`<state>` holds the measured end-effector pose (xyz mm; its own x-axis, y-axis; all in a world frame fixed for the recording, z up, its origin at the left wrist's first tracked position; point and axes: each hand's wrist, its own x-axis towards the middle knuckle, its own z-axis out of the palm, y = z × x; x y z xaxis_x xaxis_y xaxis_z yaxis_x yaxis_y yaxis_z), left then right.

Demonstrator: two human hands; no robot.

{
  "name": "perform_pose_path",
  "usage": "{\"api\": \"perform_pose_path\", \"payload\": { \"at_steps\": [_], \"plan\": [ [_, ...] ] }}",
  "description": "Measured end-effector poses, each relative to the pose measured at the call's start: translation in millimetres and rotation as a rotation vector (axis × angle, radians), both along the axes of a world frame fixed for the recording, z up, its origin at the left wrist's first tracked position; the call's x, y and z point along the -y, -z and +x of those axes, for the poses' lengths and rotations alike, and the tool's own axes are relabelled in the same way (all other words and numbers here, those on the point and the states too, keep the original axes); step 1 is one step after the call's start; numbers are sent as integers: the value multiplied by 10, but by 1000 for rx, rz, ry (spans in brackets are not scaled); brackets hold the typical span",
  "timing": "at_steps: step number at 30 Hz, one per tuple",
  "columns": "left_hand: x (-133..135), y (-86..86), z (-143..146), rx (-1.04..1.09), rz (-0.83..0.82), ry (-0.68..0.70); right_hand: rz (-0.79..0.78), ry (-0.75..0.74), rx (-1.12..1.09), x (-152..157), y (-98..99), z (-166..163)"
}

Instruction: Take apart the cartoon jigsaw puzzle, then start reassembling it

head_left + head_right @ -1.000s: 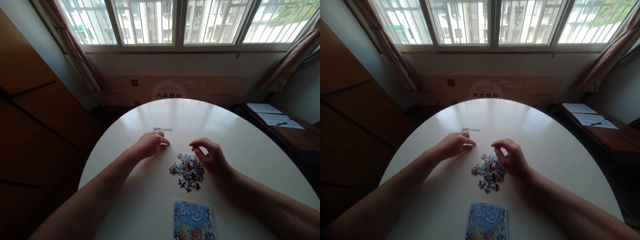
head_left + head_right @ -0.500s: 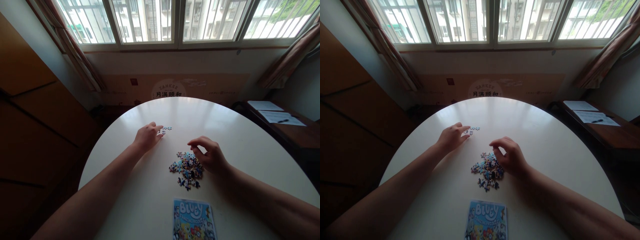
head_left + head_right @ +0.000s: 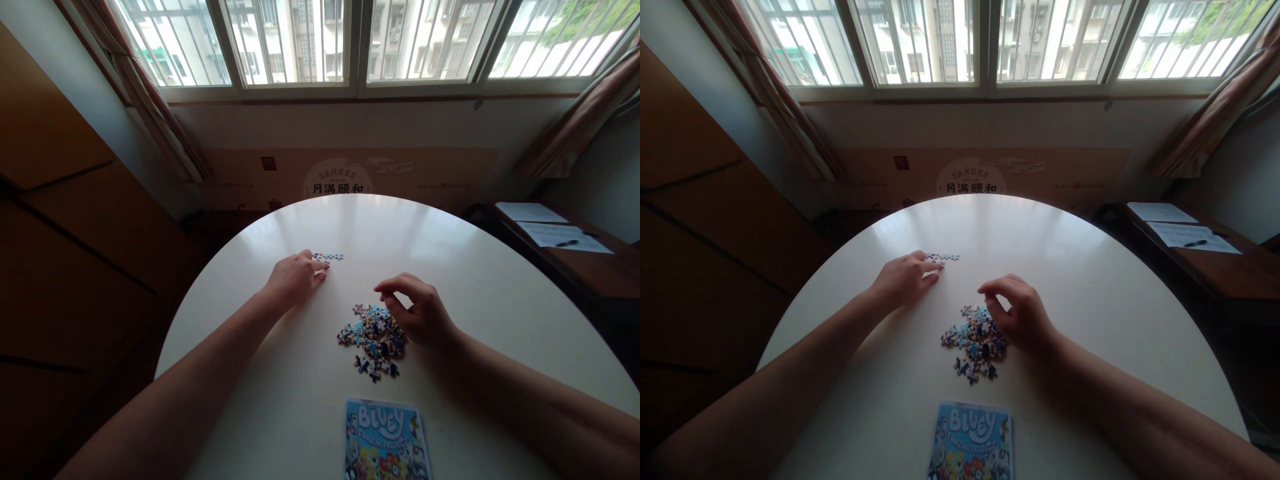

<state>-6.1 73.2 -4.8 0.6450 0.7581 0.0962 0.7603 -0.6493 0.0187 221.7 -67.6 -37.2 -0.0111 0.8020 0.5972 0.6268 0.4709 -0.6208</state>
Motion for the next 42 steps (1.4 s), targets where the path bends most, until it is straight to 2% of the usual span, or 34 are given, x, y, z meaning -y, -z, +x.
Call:
{"api": "perform_pose_path", "payload": {
  "at_steps": [11, 16, 27, 42],
  "plan": [
    [-61, -39, -80, -2, 16, 43, 0, -1, 6, -2, 3, 12],
    [-22, -37, -76, 3, 58, -23, 27, 3, 3, 1, -2, 15],
    [23, 33, 2, -5, 3, -23, 13, 5, 6, -2, -5, 16],
    [43, 23, 9, -4, 14, -36, 1, 33, -13, -12, 43, 47]
  ]
}}
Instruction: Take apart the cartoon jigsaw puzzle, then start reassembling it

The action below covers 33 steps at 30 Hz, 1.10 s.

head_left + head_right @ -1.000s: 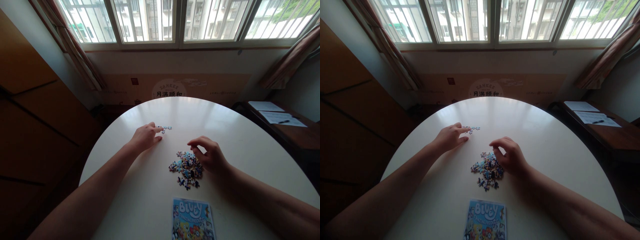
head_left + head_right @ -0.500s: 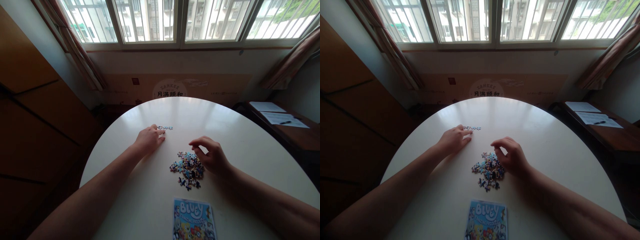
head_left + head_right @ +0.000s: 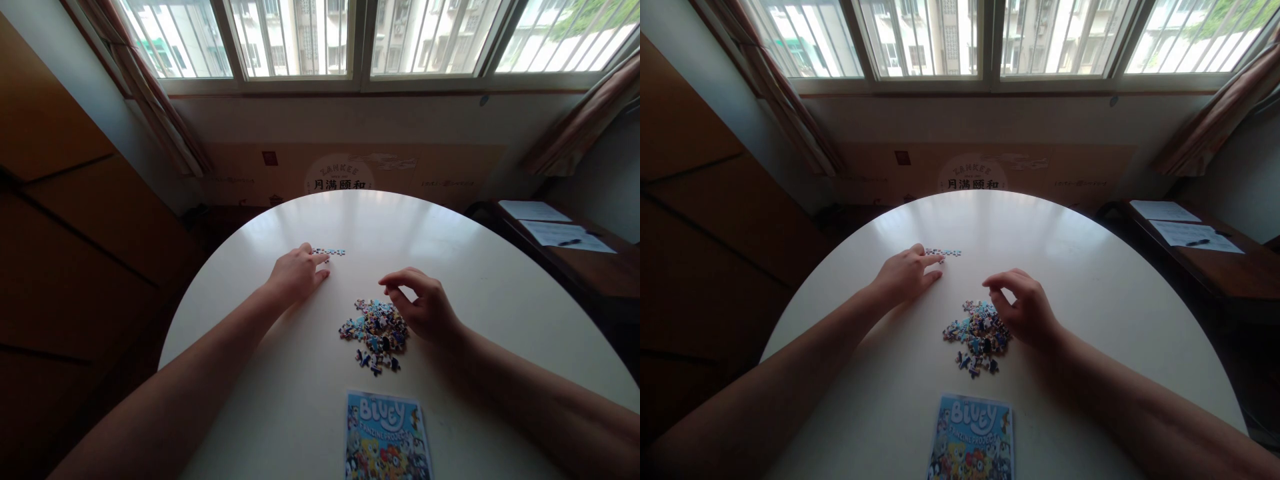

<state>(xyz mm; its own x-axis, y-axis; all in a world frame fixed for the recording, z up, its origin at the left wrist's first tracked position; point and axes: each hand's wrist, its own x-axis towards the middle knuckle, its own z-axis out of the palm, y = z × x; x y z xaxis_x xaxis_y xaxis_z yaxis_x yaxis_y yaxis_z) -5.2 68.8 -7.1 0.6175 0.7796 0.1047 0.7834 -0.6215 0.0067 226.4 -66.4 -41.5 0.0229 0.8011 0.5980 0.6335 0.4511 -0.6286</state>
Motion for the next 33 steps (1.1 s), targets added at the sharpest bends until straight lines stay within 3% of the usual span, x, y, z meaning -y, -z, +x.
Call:
{"api": "perform_pose_path", "payload": {
  "at_steps": [6, 10, 12, 20, 33],
  "plan": [
    [103, -81, 0, 88, 28, 137, 38, -48, 67, -7, -21, 10],
    [213, -219, -26, 70, -213, 473, 48, -175, 199, 10, -55, -12],
    [265, -275, -35, 49, -323, 564, 65, -263, 264, 31, -69, -33],
    [366, -297, -7, -29, -538, 543, 58, -493, 525, 102, -106, -112],
    [289, -261, -47, 4, -639, 549, 2, -474, 572, 82, -86, -92]
  ]
}}
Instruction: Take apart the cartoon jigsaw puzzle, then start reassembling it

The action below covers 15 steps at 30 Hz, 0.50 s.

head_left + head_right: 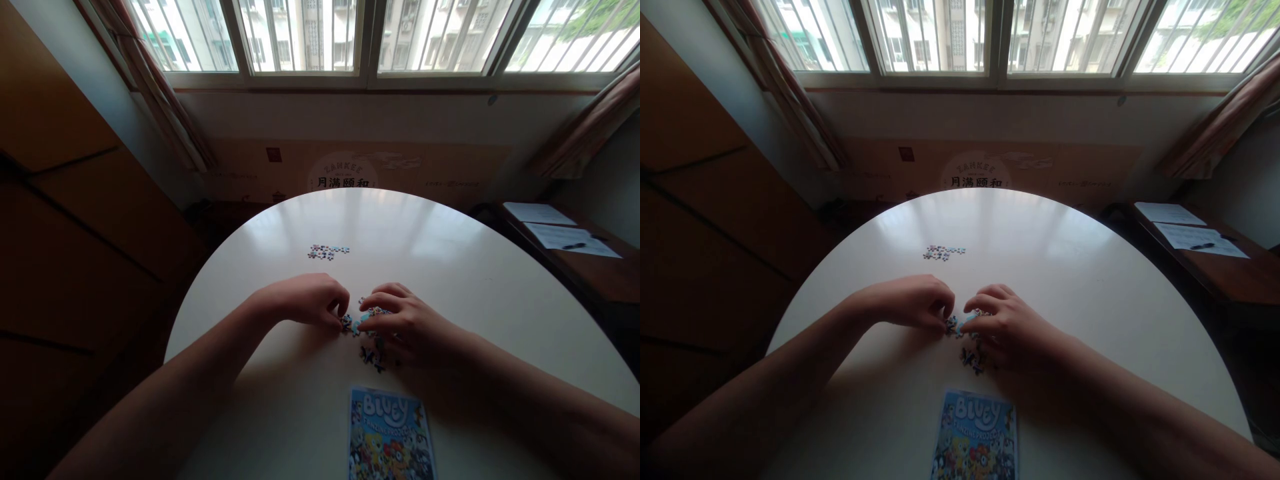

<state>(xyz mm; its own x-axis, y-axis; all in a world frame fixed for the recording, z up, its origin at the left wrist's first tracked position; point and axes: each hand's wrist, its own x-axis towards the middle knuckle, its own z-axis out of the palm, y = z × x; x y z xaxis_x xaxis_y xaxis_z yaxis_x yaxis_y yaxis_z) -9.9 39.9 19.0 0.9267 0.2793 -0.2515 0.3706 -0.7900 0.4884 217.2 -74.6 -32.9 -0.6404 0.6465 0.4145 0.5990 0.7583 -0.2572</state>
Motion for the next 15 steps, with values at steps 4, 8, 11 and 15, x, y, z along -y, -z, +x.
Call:
{"api": "perform_pose_path", "payload": {
  "at_steps": [4, 8, 11, 15],
  "plan": [
    [5, -1, 11, 9, -41, 28, 21, -19, 67, -12, -13, -22],
    [5, -32, 26, -10, -63, 13, 38, 5, 71, -18, 1, 18],
    [-5, -39, 22, -11, -68, 7, 38, 23, 22, -11, 20, 56],
    [-14, -27, 0, -4, -70, 7, 33, 61, -45, 4, 14, 76]
  ]
}}
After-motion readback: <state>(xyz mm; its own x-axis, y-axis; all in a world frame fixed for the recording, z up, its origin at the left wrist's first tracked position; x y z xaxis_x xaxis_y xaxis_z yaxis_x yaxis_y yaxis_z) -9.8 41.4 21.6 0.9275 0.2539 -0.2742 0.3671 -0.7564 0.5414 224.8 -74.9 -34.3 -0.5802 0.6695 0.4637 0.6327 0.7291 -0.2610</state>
